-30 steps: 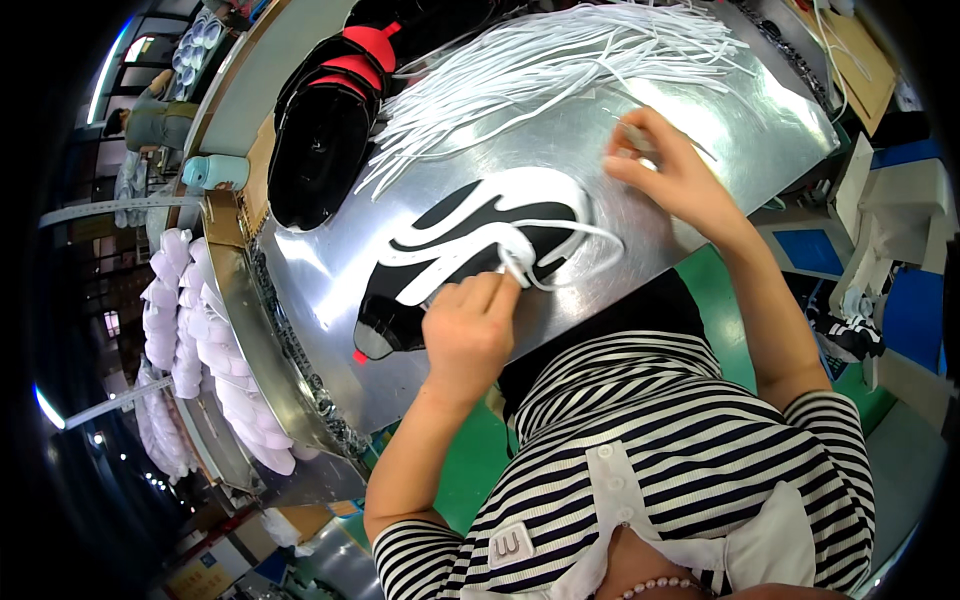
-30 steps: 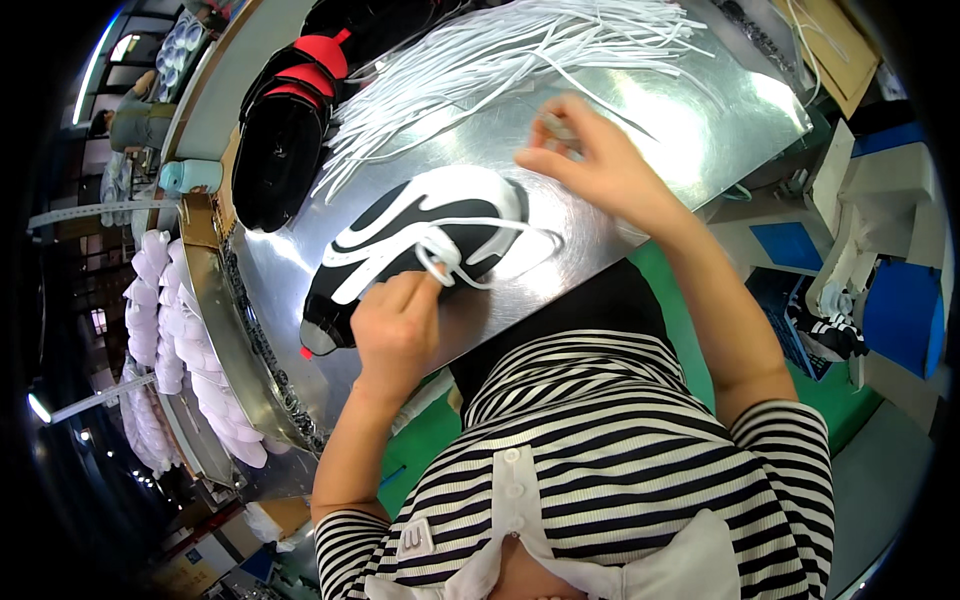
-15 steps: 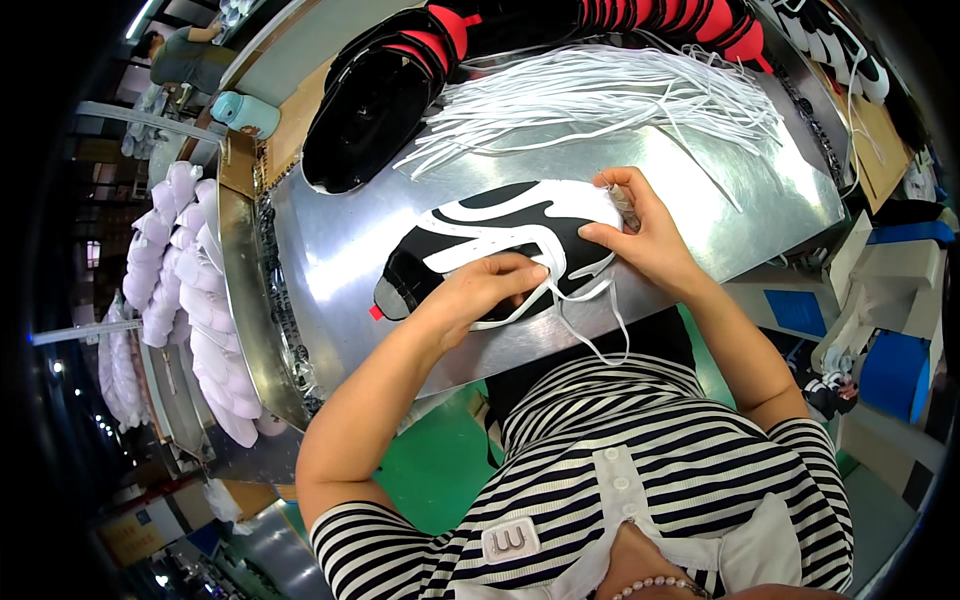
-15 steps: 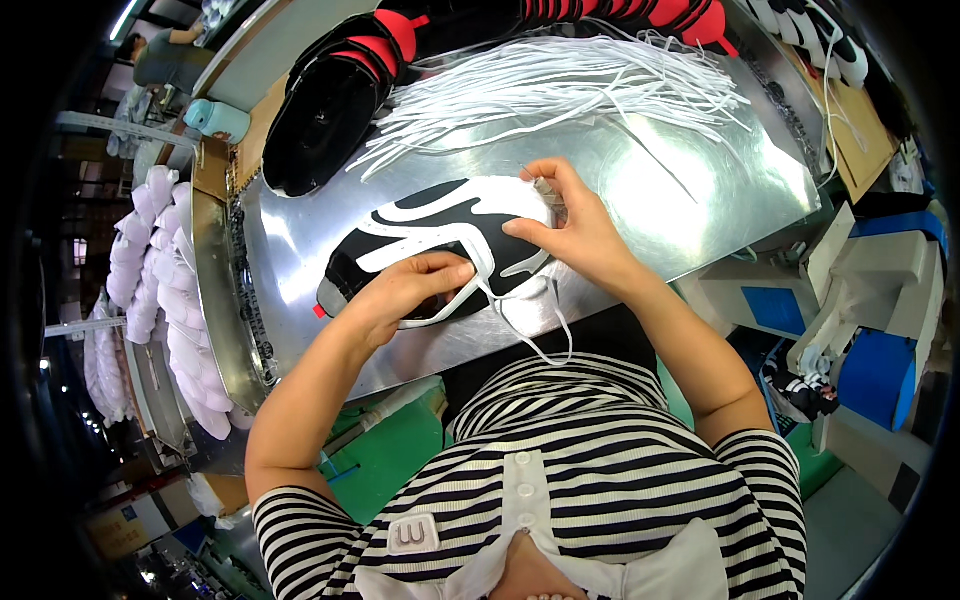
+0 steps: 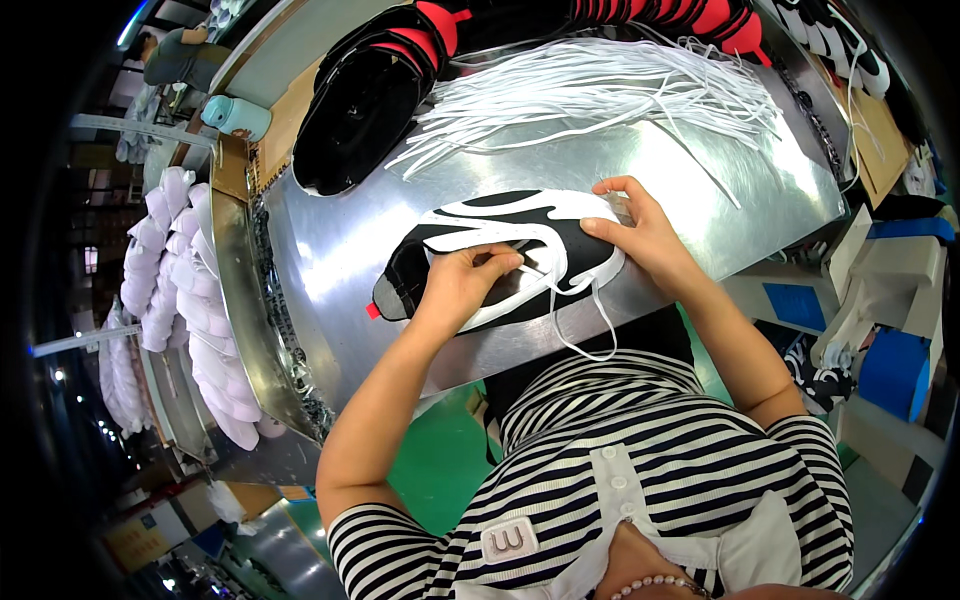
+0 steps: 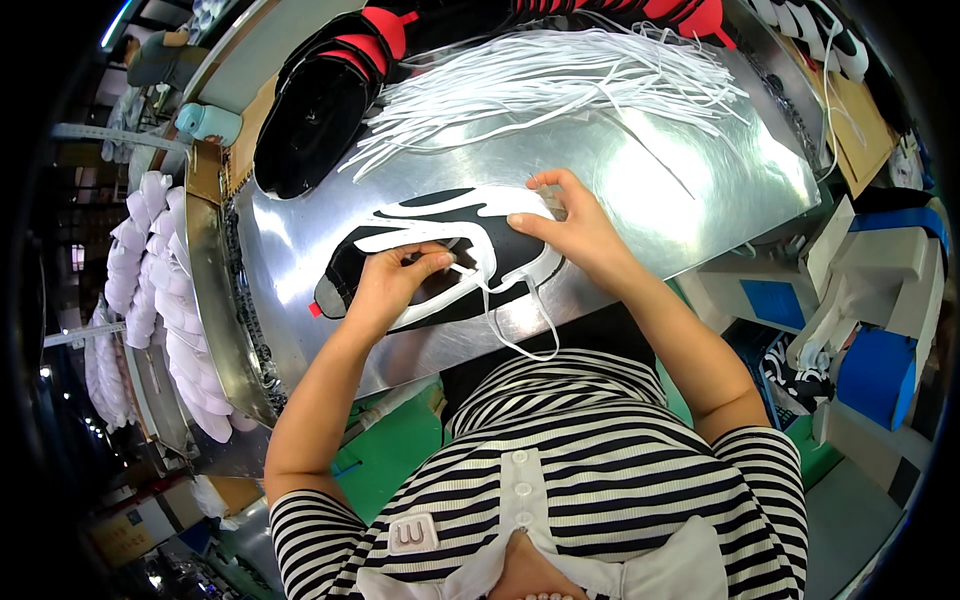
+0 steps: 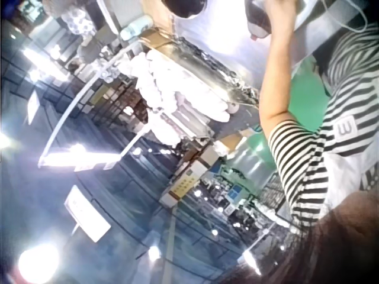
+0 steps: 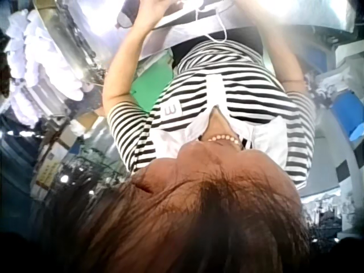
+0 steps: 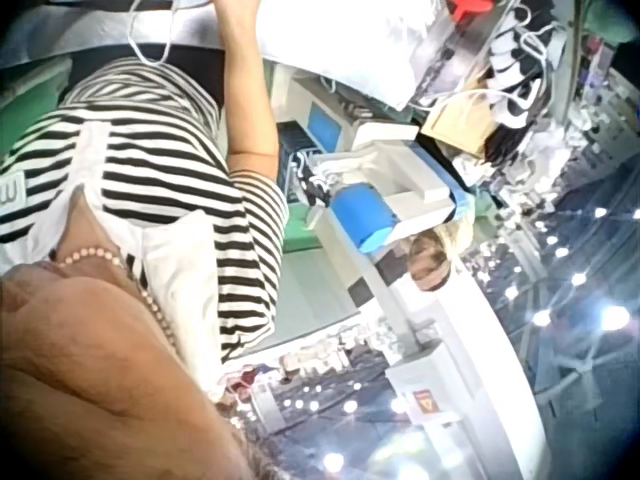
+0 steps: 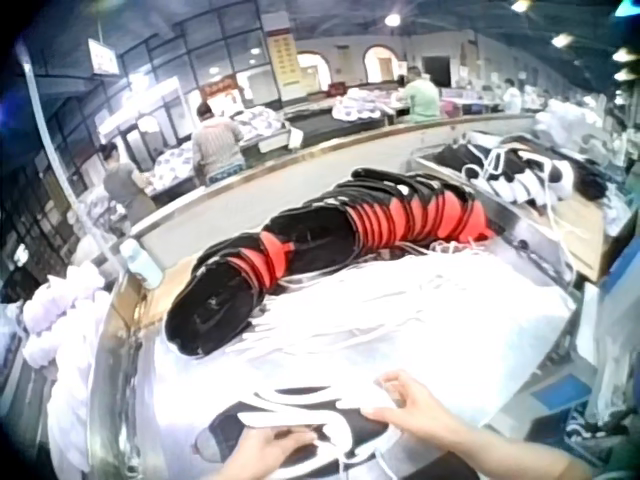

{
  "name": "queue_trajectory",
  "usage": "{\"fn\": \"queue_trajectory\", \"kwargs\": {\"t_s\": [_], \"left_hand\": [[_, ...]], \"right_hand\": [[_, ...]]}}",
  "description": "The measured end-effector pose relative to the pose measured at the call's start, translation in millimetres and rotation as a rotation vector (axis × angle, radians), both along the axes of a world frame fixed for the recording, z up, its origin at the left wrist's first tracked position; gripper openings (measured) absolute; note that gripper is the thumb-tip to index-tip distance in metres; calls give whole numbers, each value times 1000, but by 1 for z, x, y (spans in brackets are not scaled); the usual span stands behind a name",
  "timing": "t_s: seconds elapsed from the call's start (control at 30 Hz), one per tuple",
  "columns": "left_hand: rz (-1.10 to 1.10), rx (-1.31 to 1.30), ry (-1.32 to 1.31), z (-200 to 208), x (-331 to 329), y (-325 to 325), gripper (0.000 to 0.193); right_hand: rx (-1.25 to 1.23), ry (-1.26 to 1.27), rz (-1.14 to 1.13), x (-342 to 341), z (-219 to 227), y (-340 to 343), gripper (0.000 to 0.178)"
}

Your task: The person laces several black and white shoe uppers by hand while standing at a metal work table.

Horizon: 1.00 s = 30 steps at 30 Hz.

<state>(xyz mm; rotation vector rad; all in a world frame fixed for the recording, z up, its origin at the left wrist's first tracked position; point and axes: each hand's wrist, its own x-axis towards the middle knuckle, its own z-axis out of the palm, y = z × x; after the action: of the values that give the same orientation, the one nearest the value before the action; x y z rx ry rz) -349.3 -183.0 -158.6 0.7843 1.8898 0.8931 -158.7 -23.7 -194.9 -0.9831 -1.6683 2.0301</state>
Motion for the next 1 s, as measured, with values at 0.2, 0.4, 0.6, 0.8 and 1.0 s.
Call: {"fn": "queue_trajectory", "kwargs": {"t_s": [0.2,0.4,0.6,0.8,1.0], "left_hand": [[-83,-44,272,8,-13,-6,10],[144,271,1139,34,-70,-94,9],[645,-136,1305,51,-177,-275,20],[-195,602,408,101,6,-41,6],[-260,624,795,89,16,19,2]], "right_hand": [[79,55,9,4,-1,3,51],[66,93,-88,10,-6,18,45],[112,38,41,17,-9,36,43],[586,-115,39,13,-8,40,36],[450,59,-57,31,25,45,21]]}}
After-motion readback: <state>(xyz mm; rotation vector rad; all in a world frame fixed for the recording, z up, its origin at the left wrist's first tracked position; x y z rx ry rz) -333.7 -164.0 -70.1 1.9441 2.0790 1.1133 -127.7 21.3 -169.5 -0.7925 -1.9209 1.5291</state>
